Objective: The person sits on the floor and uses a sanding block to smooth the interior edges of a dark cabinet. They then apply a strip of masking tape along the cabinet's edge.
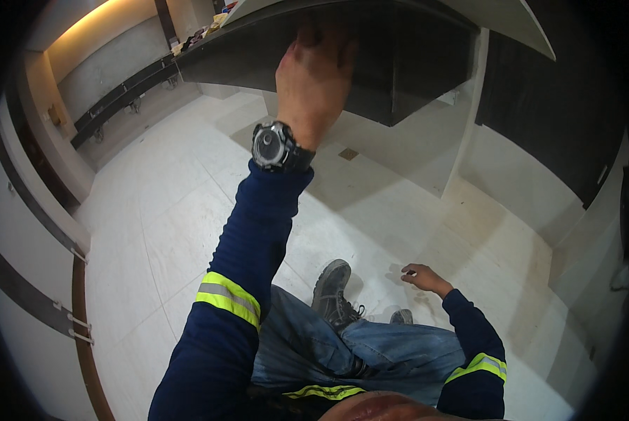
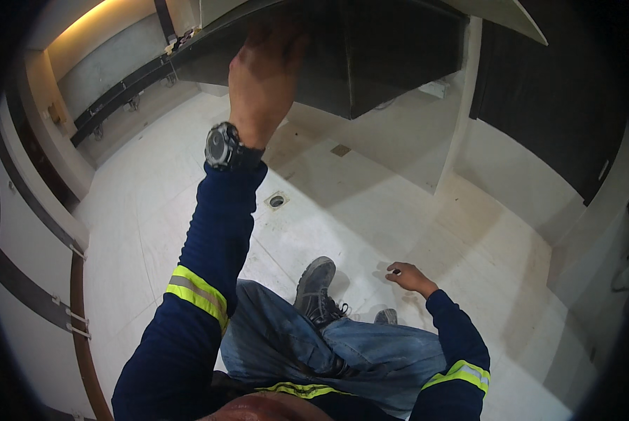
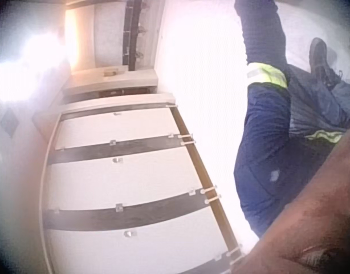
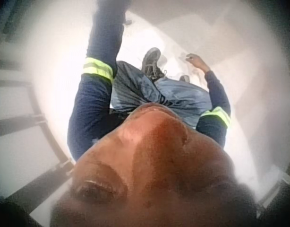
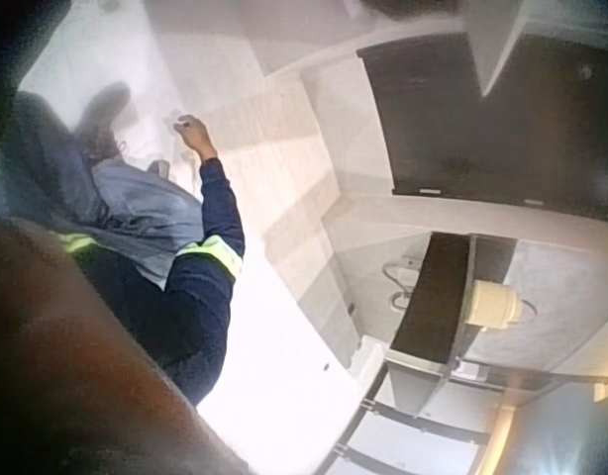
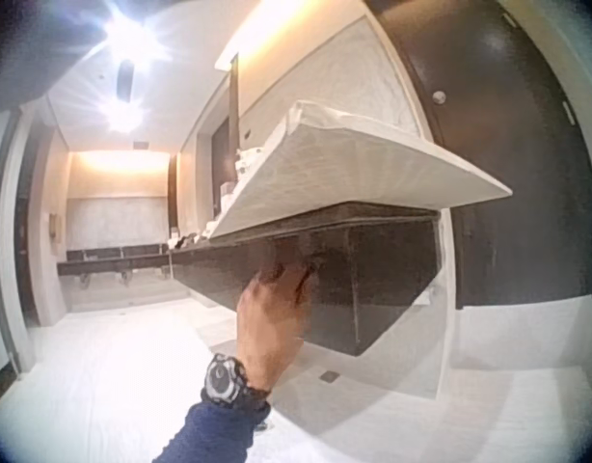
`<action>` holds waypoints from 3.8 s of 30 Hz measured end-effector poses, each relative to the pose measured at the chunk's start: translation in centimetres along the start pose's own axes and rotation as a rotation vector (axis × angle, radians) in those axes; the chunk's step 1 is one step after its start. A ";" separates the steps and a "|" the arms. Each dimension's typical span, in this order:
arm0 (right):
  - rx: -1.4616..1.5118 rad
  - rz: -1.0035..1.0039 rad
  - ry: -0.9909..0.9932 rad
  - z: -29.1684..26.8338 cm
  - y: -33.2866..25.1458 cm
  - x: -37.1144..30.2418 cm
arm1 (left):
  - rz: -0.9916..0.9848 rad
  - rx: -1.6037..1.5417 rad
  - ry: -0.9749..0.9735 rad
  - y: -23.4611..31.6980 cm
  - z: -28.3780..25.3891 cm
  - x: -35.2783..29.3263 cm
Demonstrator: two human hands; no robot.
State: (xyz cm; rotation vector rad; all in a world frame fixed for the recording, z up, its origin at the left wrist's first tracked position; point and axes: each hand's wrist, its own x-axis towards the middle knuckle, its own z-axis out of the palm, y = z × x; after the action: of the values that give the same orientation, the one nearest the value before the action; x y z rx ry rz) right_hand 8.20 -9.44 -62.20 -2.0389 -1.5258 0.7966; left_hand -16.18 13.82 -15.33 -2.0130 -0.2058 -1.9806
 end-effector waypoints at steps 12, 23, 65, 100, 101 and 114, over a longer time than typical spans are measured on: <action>0.021 0.013 -0.013 0.0 -0.1 -0.2 | -0.027 -0.014 -0.056 1.6 -1.4 1.0; 0.018 0.046 -0.034 0.2 -0.2 -0.2 | 0.040 -0.011 -0.030 1.5 -0.6 -0.2; -0.029 0.066 -0.041 -0.5 -0.8 -0.5 | 0.338 -0.237 -0.220 -0.2 -1.7 5.1; 0.305 -0.362 0.461 -9.1 -16.2 -2.1 | -0.265 -0.566 -0.425 7.6 -4.0 -5.2; 0.380 -0.538 0.528 -10.9 -19.2 -2.8 | -0.362 -0.634 -0.478 8.6 -3.8 -6.2; 1.072 -0.821 0.631 -21.4 -29.6 -6.3 | -0.019 -0.330 -0.085 6.7 2.2 -2.7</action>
State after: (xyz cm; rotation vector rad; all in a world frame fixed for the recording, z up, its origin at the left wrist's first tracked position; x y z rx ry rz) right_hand 1.24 -7.98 -25.87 -0.6584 -1.0225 0.3931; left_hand -12.11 8.45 -18.83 -2.3039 0.0911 -2.0518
